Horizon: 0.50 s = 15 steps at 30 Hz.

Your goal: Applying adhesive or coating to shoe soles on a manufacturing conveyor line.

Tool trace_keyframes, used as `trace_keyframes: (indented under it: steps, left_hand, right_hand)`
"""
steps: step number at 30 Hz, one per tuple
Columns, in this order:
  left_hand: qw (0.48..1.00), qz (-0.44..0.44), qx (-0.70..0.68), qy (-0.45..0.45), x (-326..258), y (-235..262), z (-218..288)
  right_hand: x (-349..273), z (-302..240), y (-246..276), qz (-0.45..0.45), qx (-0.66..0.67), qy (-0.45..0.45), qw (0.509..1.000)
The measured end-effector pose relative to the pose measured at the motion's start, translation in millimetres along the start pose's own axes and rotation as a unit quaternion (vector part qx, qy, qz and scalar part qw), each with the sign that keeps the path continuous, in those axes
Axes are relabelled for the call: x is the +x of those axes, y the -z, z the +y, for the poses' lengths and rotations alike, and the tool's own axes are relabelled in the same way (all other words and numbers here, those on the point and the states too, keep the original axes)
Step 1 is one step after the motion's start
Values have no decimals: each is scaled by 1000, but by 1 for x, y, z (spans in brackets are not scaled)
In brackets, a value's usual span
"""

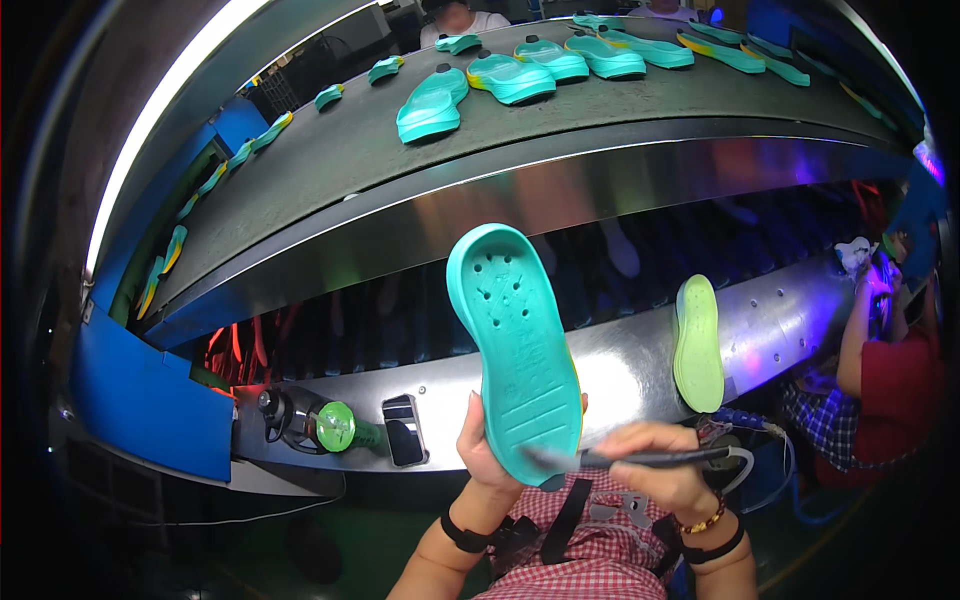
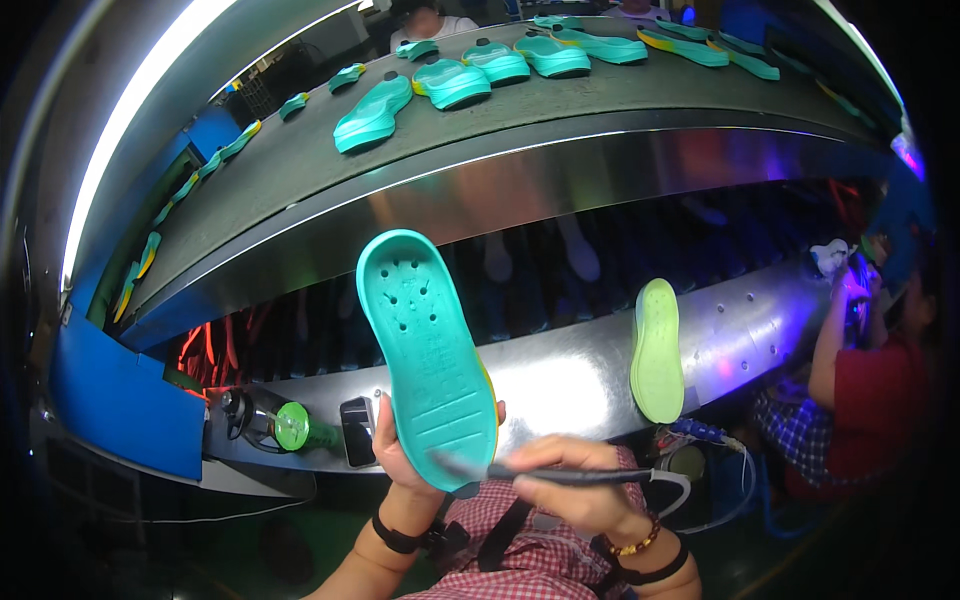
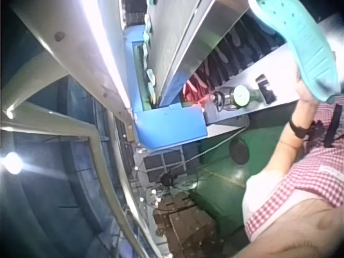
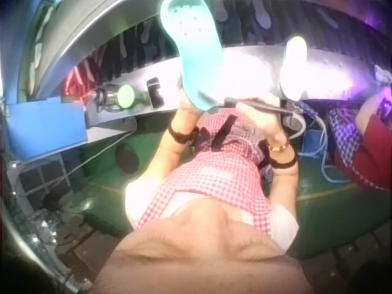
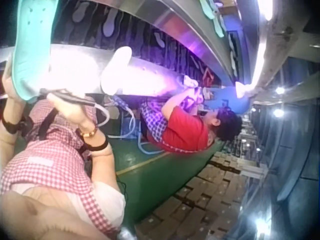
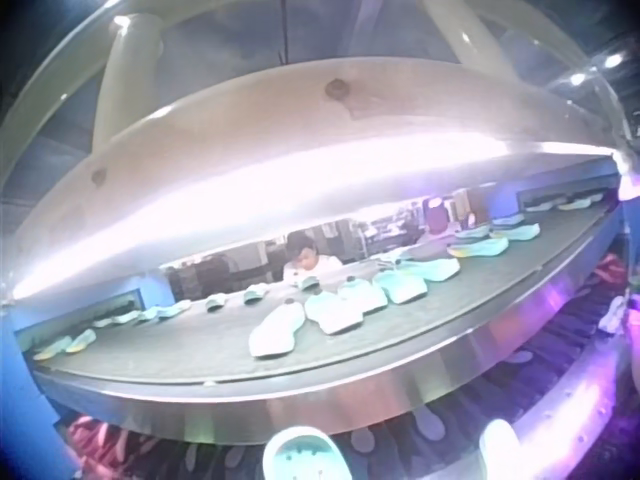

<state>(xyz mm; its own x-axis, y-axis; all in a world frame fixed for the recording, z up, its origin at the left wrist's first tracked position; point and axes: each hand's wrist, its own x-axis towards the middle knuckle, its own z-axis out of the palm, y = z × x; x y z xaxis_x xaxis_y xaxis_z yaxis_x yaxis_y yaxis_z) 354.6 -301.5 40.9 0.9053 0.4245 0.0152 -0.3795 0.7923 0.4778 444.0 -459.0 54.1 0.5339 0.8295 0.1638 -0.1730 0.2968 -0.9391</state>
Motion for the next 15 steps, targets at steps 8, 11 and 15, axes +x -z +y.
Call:
trace_keyframes:
  steps: [8,11,15]
  left_hand:
    - [998,-63,-10,18,8,-1,2]
    - [997,-30,58,29,10,1,7]
    - [996,-46,58,48,15,4,11]
  right_hand:
    - [17,-19,15,-86,-95,47,991]
    - [25,-19,22,-146,-189,113,964]
    - [25,-20,20,-193,-209,137,949]
